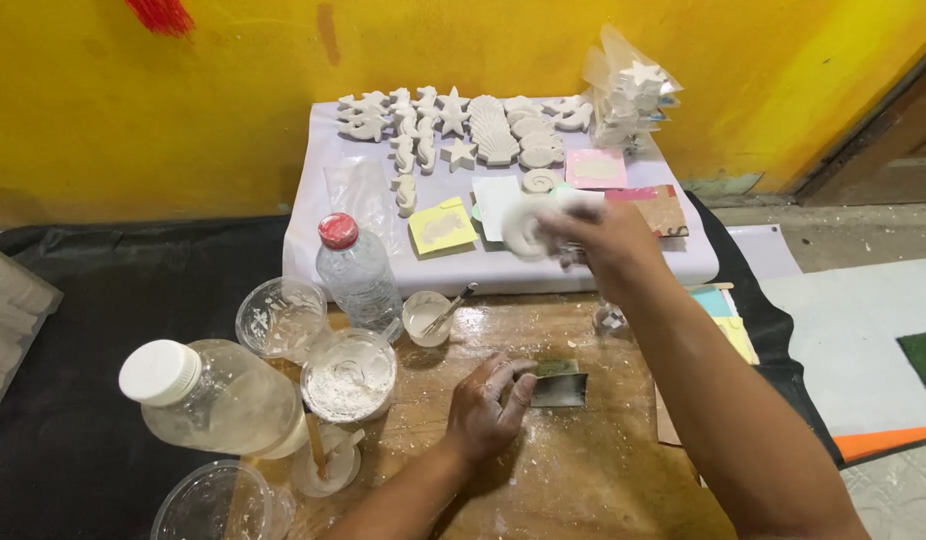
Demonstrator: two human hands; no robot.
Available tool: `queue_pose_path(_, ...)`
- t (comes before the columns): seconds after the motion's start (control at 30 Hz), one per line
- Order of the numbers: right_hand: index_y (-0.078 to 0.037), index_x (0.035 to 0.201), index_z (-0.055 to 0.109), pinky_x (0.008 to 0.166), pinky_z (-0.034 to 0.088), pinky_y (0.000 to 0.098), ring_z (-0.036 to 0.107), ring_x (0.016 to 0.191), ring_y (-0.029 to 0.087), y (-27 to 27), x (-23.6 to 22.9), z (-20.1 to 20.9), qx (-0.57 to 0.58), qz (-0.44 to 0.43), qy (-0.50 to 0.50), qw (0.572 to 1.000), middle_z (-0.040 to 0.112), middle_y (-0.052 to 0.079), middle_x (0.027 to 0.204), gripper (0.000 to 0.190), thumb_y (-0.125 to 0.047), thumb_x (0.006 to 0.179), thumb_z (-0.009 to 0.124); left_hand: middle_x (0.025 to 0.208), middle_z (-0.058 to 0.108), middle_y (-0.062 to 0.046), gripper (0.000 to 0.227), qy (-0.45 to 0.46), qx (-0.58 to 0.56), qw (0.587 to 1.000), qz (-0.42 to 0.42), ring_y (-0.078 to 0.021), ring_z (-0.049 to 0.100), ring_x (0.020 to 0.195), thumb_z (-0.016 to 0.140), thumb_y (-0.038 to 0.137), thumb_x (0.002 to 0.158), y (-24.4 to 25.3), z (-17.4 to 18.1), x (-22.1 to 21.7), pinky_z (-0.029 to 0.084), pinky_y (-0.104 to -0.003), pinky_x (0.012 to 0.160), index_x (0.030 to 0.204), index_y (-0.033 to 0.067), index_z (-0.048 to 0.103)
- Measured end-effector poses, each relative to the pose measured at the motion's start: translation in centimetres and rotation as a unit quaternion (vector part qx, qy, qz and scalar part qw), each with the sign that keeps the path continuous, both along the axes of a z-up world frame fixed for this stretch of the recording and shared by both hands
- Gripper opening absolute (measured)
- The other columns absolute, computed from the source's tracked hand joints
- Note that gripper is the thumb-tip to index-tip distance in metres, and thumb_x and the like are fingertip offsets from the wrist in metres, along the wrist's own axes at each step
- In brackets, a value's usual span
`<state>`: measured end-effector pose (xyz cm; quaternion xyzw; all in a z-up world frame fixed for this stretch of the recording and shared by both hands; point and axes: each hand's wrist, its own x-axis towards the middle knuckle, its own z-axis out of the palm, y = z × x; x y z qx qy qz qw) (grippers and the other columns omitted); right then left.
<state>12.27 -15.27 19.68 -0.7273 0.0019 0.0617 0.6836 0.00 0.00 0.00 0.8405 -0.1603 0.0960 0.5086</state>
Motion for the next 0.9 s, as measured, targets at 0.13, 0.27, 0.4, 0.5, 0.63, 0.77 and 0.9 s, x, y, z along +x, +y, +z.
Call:
queue_pose_path(0.13, -0.002, 0.089, 0.074, 0.051, 0.043, 0.0238, 0.064, 0.066, 0.012, 4.5, 7.5, -0.4, -0.051, -0.006, -0.004, 0.999, 0.078, 0.010, 0.086, 0.017, -0.017, 0.087, 0.082, 0.102, 0.074, -0.018, 0.044, -0.038, -0.016, 0.999, 0.002, -0.0255, 0.073, 0.069, 0.048, 0.042, 0.104, -0.1, 0.9, 0.0, 0.066, -0.044, 0.070, 0.117, 0.0081, 0.072)
queue_pose_path(0.27, -0.007, 0.086, 0.066, 0.048, 0.040, 0.0269, 0.063, 0.058, 0.013, 7.5, 13.6, -2.8, -0.116, -0.018, -0.009, 0.993, 0.075, 0.011, 0.074, 0.027, -0.018, 0.079, 0.089, 0.107, 0.073, -0.016, 0.042, -0.040, -0.022, 0.999, 0.000, -0.0287, 0.072, 0.077, 0.047, 0.038, 0.104, 0.0, 2.3, -0.2, 0.059, -0.044, 0.066, 0.113, 0.0054, 0.072)
queue_pose_path(0.4, -0.007, 0.084, 0.070, 0.060, 0.047, 0.0296, 0.069, 0.074, 0.014, 10.5, 16.5, -3.2, -0.192, -0.019, 0.035, 0.981, 0.079, 0.010, 0.084, 0.018, -0.012, 0.084, 0.087, 0.125, 0.068, -0.024, 0.051, 0.029, 0.036, 0.999, 0.005, -0.0414, 0.068, 0.112, 0.044, 0.047, 0.103, -0.1, 1.0, 0.2, 0.059, -0.052, 0.084, 0.120, 0.0085, 0.072)
queue_pose_path(0.5, -0.014, 0.063, 0.050, 0.056, 0.032, 0.0350, 0.048, 0.065, 0.013, 11.7, 19.1, -5.2, -0.290, -0.054, 0.028, 0.955, 0.059, 0.002, 0.066, 0.050, -0.026, 0.077, 0.097, 0.101, 0.070, -0.012, 0.038, 0.016, 0.007, 1.000, 0.013, -0.0340, 0.070, 0.084, 0.049, 0.039, 0.101, 0.1, 2.2, 0.1, 0.056, -0.050, 0.070, 0.113, 0.0115, 0.072)
queue_pose_path(0.63, -0.007, 0.094, 0.069, 0.063, 0.045, 0.0350, 0.065, 0.085, 0.019, 13.2, 19.2, -4.6, -0.361, -0.042, 0.070, 0.929, 0.072, 0.008, 0.092, 0.038, -0.032, 0.078, 0.094, 0.096, 0.068, -0.009, 0.037, 0.011, 0.014, 1.000, 0.003, -0.0255, 0.066, 0.072, 0.049, 0.036, 0.104, -0.1, 1.5, 0.3, 0.057, -0.043, 0.055, 0.115, 0.0088, 0.071)
queue_pose_path(0.77, -0.009, 0.097, 0.063, 0.064, 0.046, 0.0376, 0.065, 0.084, 0.023, 13.8, 20.3, -5.2, -0.405, -0.025, 0.065, 0.912, 0.070, 0.009, 0.095, 0.037, -0.031, 0.081, 0.089, 0.107, 0.069, -0.015, 0.046, 0.024, 0.039, 0.999, -0.005, -0.0352, 0.068, 0.084, 0.042, 0.042, 0.104, 0.0, 1.6, 0.4, 0.056, -0.052, 0.066, 0.119, 0.0097, 0.070)
queue_pose_path(0.9, -0.011, 0.097, 0.061, 0.063, 0.043, 0.0363, 0.062, 0.080, 0.022, 13.9, 20.6, -5.5, -0.411, -0.009, 0.074, 0.908, 0.067, 0.007, 0.093, 0.029, -0.024, 0.085, 0.083, 0.126, 0.067, -0.021, 0.050, 0.067, 0.060, 0.996, -0.006, -0.0415, 0.068, 0.105, 0.041, 0.047, 0.104, 0.0, 1.5, 0.4, 0.056, -0.055, 0.081, 0.124, 0.0123, 0.070)
